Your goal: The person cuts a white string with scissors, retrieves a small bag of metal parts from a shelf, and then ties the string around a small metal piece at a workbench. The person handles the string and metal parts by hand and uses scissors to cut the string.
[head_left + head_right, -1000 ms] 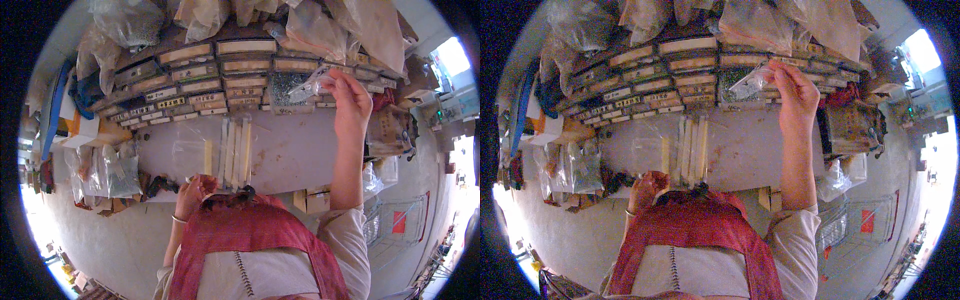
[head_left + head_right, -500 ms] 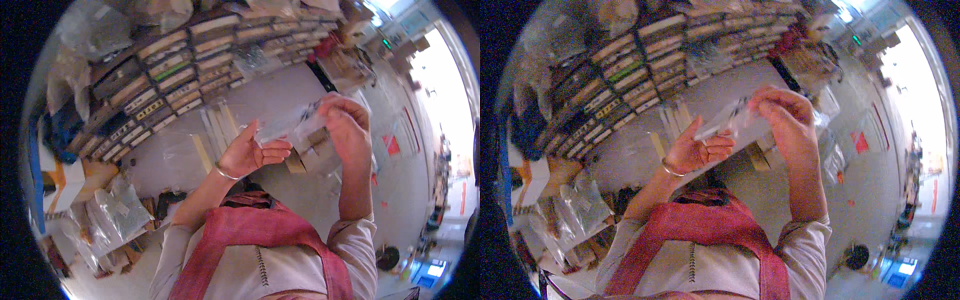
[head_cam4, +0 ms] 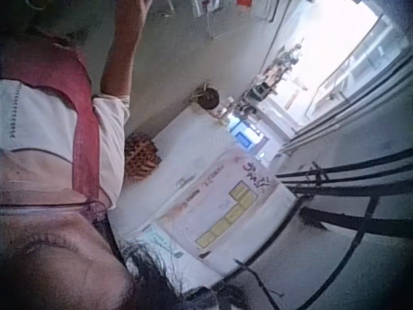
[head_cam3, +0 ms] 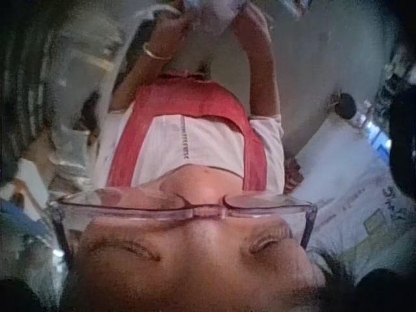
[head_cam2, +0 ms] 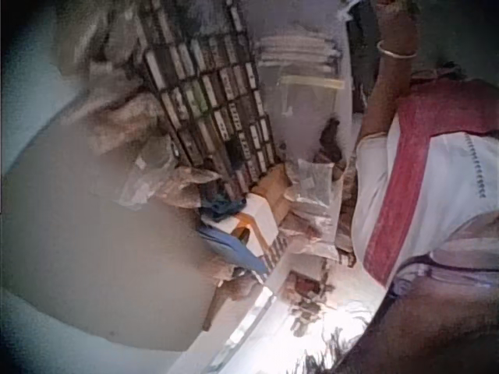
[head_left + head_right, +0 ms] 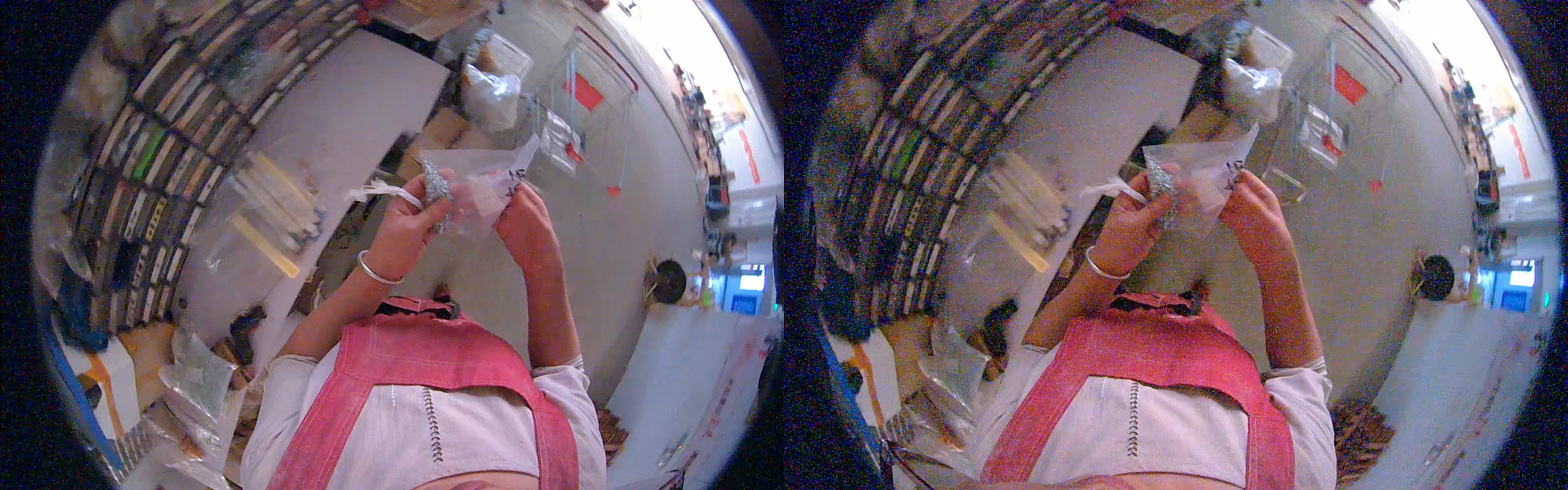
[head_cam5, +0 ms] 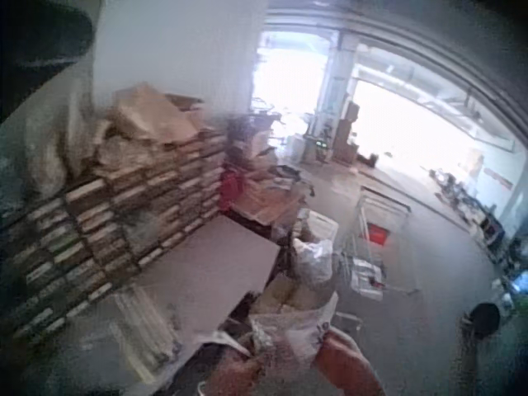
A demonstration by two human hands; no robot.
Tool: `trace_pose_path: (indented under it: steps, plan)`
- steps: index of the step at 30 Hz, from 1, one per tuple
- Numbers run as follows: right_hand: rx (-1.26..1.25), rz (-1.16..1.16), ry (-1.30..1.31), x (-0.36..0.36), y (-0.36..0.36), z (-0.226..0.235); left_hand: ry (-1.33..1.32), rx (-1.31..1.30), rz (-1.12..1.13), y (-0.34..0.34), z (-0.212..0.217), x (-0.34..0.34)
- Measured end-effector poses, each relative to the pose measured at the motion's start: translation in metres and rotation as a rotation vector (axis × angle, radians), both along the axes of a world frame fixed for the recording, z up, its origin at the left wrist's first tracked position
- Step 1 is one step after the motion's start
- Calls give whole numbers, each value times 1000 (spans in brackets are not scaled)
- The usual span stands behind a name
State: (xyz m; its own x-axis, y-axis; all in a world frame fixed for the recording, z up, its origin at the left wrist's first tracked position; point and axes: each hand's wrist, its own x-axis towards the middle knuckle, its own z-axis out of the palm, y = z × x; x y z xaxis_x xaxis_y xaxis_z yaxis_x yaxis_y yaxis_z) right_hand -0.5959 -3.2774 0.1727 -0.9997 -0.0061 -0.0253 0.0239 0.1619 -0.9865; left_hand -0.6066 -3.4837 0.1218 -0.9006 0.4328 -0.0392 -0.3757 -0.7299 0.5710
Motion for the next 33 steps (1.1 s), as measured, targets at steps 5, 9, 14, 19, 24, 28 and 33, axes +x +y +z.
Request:
trace_pose_path:
  steps: [5,9,14,19,24,28,33]
  plan:
    - [-430,-101,-41,67,126,-12,8,-97,-135,115,10,25]
    - [-762,-236,128,113,219,-3,5,-118,-232,226,-7,53]
    - [-807,-520,157,172,310,-21,74,-96,-462,354,-23,90]
    - [-719,-705,241,236,416,-61,-112,-7,-735,462,-26,112]
    - [-627,-1020,390,262,480,-72,-127,14,-925,554,-49,103]
    - [-381,-1395,375,258,540,-69,-119,13,-967,633,-68,84]
    - [-293,-1470,384,252,631,-77,-31,-14,-1059,740,-78,55]
